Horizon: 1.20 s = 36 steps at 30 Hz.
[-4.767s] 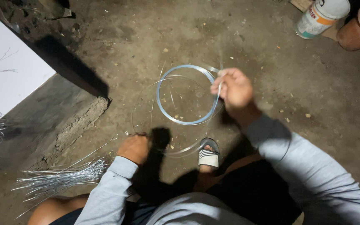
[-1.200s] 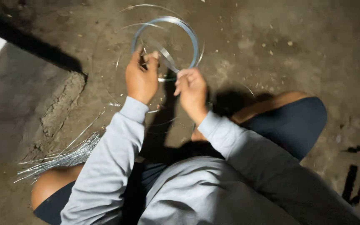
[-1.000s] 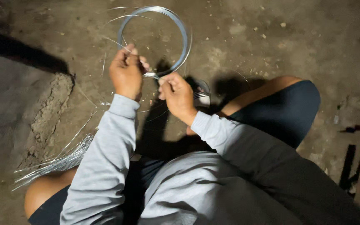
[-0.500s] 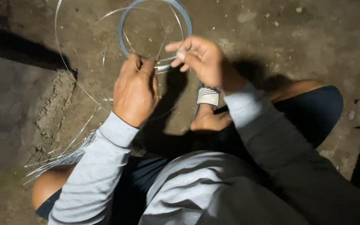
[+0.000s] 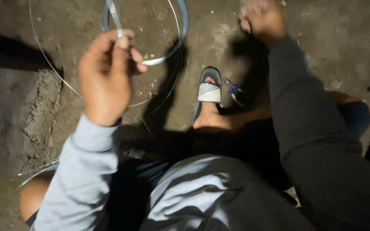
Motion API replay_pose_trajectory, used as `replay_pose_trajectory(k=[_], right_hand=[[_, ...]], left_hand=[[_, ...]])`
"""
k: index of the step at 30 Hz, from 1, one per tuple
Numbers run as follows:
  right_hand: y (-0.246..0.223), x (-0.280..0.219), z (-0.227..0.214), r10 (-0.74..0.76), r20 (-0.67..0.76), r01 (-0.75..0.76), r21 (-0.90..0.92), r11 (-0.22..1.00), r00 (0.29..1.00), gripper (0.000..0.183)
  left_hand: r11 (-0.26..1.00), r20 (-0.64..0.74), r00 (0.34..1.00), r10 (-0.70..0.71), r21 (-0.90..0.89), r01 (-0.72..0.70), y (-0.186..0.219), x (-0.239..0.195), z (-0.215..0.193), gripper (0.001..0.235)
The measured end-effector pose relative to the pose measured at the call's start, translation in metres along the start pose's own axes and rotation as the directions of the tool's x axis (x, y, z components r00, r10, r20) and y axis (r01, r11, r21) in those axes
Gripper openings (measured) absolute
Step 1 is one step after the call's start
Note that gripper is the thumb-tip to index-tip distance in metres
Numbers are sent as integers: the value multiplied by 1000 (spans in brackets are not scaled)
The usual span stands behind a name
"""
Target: The person sits on the floor and repeatedly measures lengths of thin metal wire against a circular wire template, then cuts the wire using pliers. The cut pieces are placed on the floor beside the template.
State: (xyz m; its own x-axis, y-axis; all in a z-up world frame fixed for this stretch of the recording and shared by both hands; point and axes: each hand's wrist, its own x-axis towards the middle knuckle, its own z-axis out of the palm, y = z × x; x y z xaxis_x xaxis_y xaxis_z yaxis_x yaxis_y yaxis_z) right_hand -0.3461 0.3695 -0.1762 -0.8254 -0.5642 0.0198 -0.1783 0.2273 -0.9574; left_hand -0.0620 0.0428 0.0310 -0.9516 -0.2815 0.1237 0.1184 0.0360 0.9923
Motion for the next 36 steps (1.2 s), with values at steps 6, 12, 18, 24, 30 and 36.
replay_pose_trajectory(k=[6, 12, 18, 24, 30, 36], right_hand=[[137, -66, 6, 162, -183, -244, -697, 675, 970, 18], [166, -85, 17, -4, -301, -248, -793, 557, 954, 28], [185, -80, 31, 214, -509, -551, -793, 258, 834, 28], [204, -86, 23, 217, -298, -352, -893, 281, 930, 23], [201, -88, 9, 305, -236, -339, -873, 350, 923, 24], [137, -49, 0, 115, -222, -249, -825, 507, 968, 22]], left_hand=[[904, -86, 945, -316, -329, 272, 14, -12, -15, 24], [937, -225, 927, -299, -252, 241, 2, -28, 16, 28], [920, -296, 904, -310, -332, 206, -28, -25, 26, 26], [922, -282, 906, -316, -317, 223, -58, -17, 37, 28], [919, -254, 906, -339, -296, 260, -67, -12, 46, 31], [957, -283, 919, -274, -171, 233, -72, -10, 50, 31]])
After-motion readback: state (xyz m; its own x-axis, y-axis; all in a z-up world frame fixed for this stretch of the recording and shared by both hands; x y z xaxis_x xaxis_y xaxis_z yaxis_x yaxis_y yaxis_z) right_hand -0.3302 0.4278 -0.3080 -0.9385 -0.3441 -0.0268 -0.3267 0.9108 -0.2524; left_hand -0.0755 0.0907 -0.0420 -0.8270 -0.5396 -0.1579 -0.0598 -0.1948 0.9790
